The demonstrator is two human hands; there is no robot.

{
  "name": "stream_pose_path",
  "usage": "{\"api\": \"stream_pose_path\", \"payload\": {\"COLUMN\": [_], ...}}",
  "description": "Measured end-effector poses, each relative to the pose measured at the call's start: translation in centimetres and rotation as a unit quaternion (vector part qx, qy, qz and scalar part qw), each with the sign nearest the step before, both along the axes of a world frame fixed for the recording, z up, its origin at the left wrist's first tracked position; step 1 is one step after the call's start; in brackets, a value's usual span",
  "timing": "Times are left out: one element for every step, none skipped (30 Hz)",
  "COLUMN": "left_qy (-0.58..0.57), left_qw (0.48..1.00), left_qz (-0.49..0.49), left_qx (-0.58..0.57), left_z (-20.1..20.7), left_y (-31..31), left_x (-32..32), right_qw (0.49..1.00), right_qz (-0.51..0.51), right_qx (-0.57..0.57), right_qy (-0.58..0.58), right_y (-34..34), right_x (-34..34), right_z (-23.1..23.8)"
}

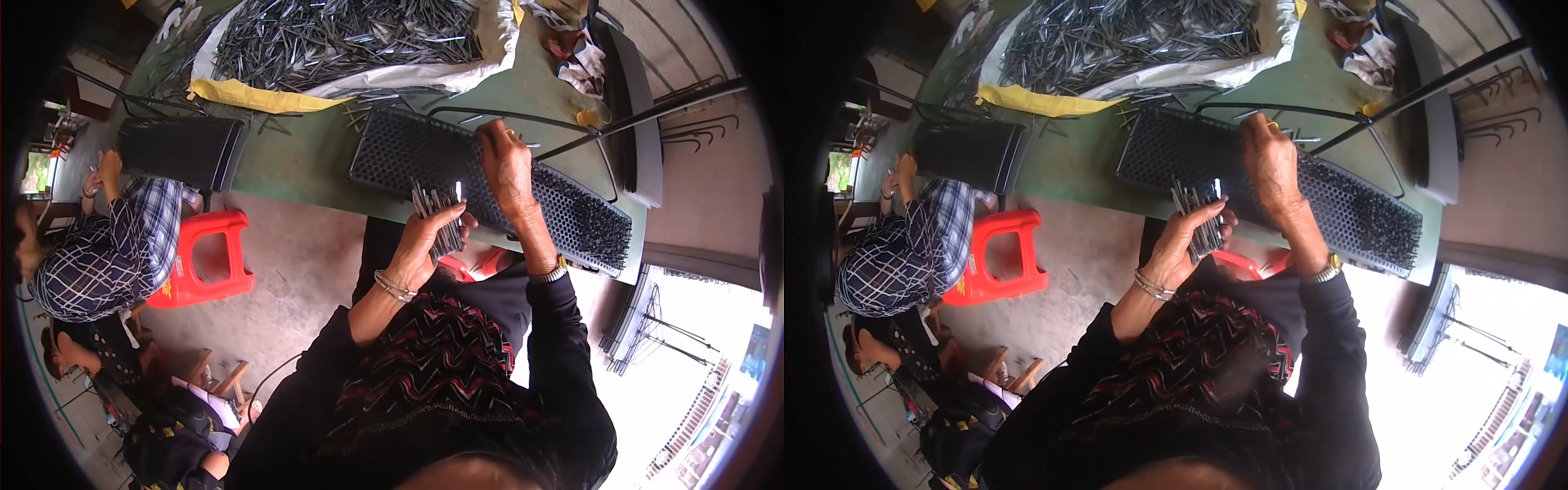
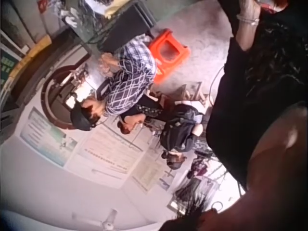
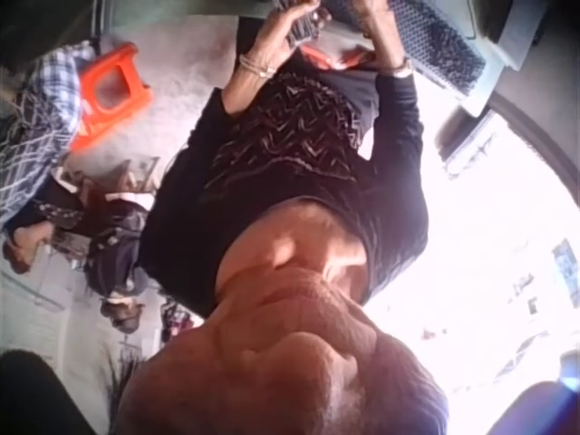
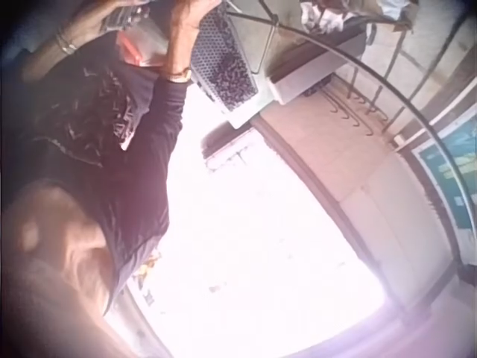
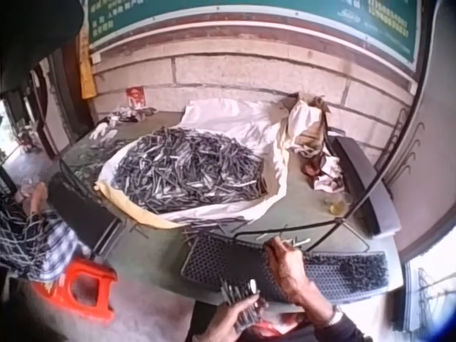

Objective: Inserting small metal pins into holes on a black mesh panel at a workbench.

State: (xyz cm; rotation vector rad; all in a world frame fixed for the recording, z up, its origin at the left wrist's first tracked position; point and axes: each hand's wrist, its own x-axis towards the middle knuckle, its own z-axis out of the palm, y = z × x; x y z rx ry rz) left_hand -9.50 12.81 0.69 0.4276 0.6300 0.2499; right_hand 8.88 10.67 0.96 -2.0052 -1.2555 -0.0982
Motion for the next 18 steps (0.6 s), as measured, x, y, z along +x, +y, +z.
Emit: {"api": "stream_pose_path", "payload": {"left_qy": [0.010, 0.020, 0.019, 0.032, 0.045, 0.044, 0.044, 0.043, 0.042, 0.037, 0.032, 0.031, 0.040, 0.048, 0.047, 0.047, 0.048, 0.047], "left_qw": [1.000, 0.999, 0.999, 0.999, 0.998, 0.999, 0.998, 0.998, 0.998, 0.998, 0.997, 0.997, 0.997, 0.996, 0.996, 0.996, 0.995, 0.995], "left_qz": [0.015, 0.030, 0.029, 0.030, 0.031, 0.030, 0.026, 0.021, 0.020, 0.024, 0.027, 0.025, 0.028, 0.030, 0.027, 0.024, 0.020, 0.018], "left_qx": [0.002, 0.005, 0.005, 0.008, 0.010, 0.011, 0.023, 0.036, 0.036, 0.047, 0.058, 0.059, 0.065, 0.071, 0.073, 0.078, 0.082, 0.085], "left_z": [0.1, 0.1, 0.4, 0.7, 1.0, 0.9, 0.7, 0.6, 0.7, 0.8, 0.9, 0.9, 0.9, 0.9, 1.0, 1.1, 1.2, 1.3], "left_y": [-0.1, -0.1, -0.1, -0.1, 0.0, 0.1, 0.2, 0.3, 0.3, 0.3, 0.2, 0.2, 0.3, 0.3, 0.2, 0.1, 0.1, 0.1], "left_x": [0.1, 0.2, 0.3, 0.3, 0.3, 0.3, 0.2, 0.3, 0.3, 0.4, 0.5, 0.5, 0.5, 0.6, 0.7, 0.7, 0.7, 0.7], "right_qw": [1.000, 1.000, 0.999, 0.998, 0.998, 0.998, 0.998, 0.998, 0.998, 0.998, 0.998, 0.998, 0.997, 0.998, 0.998, 0.999, 0.999, 0.994], "right_qz": [0.016, 0.016, 0.020, 0.024, 0.023, 0.027, 0.032, 0.030, 0.023, 0.015, 0.013, 0.020, 0.027, 0.025, 0.014, 0.003, 0.001, 0.023], "right_qx": [-0.005, -0.005, -0.021, -0.037, -0.037, -0.037, -0.037, -0.037, -0.034, -0.031, -0.030, -0.033, -0.034, -0.033, -0.020, -0.008, -0.006, -0.029], "right_qy": [0.000, -0.002, -0.019, -0.037, -0.037, -0.043, -0.049, -0.049, -0.048, -0.046, -0.046, -0.051, -0.056, -0.057, -0.053, -0.048, -0.048, 0.102], "right_y": [0.0, 0.1, 0.1, 0.2, 0.3, 0.4, 0.4, 0.3, 0.2, 0.0, -0.1, -0.3, -0.5, -0.7, -0.9, -1.1, -1.6, -2.4], "right_x": [0.1, 0.1, 0.0, -0.1, 0.0, 0.1, 0.1, 0.1, 0.1, 0.0, 0.0, -0.1, -0.1, -0.2, -0.4, -0.7, -0.8, -0.8], "right_z": [0.0, 0.0, 0.0, 0.1, 0.3, 0.4, 0.5, 0.4, 0.4, 0.2, 0.1, 0.0, 0.1, 0.3, 0.6, 1.0, 1.5, 2.1]}}
